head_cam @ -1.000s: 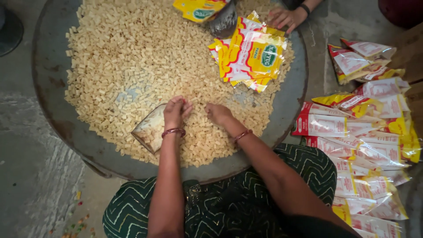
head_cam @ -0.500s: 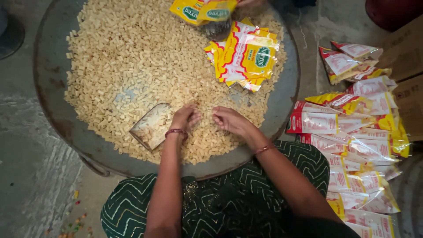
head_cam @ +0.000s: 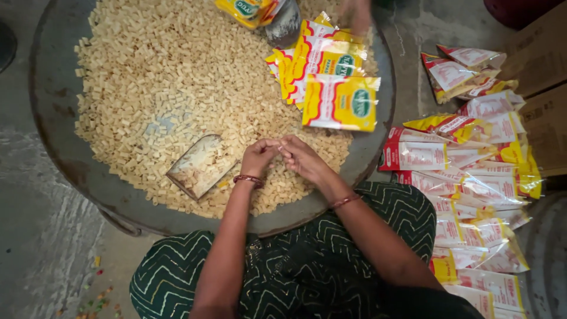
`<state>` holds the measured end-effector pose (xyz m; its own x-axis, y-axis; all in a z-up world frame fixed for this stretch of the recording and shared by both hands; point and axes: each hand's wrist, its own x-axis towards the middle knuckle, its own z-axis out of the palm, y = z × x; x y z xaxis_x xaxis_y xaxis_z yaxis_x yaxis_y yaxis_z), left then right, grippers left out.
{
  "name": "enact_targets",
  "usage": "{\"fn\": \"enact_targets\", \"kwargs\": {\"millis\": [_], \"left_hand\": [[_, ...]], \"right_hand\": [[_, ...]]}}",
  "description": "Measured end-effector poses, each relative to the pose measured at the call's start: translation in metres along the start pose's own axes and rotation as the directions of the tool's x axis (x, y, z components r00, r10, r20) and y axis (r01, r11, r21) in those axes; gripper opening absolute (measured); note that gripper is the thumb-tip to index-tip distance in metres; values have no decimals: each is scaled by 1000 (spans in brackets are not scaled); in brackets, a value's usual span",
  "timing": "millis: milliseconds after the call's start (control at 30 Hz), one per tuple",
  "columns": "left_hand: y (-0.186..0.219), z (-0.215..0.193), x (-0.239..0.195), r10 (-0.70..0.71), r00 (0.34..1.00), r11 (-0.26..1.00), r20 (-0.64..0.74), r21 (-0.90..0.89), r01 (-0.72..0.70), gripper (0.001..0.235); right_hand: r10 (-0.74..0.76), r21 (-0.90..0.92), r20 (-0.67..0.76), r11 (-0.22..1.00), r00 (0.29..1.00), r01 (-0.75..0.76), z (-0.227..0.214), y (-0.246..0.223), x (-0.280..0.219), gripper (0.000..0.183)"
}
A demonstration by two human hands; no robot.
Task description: The person fills plastic packets with snack pieces from a large metal tray using a scoop and by hand, placing the filled packets onto a pile on the floor.
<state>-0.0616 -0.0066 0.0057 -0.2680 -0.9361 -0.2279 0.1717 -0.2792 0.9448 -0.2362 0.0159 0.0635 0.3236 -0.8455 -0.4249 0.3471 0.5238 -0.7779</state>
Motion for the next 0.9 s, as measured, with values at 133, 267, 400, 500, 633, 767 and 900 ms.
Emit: {"fn": "enact_targets", "kwargs": {"millis": [133,267,400,500,633,767,900], "left_hand": [[3,3,0,-42,997,998,-69,42,45,18],[6,7,-3,16,994,995,-111,99,-5,22],[10,-13,-1,148,977,951,-153,293,-98,28],[27,-23,-8,230,958,818,-171,567,-95,36],[47,-16,-20,319,929,659,-188,748,-75,42],[44,-20,-14,276,940,773,-202,627,-92,44],[19,-40,6,-38,954,969,-297,221,108,42]], "right_hand": [[11,-101,-32,995,999,-14,8,-13,5,19],[28,-264,-52,964,998,-41,10,-31,16,30],[-137,-537,-83,840,987,72,-40,-49,32,36],[-152,-770,-177,637,972,-40,-105,-43,34,37],[-327,-962,10,255,945,98,-142,-12,11,26],[-262,-941,-315,209,912,-265,-129,-1,-16,23],[-566,-986,-150,29,811,-162,-131,4,-8,24]]}}
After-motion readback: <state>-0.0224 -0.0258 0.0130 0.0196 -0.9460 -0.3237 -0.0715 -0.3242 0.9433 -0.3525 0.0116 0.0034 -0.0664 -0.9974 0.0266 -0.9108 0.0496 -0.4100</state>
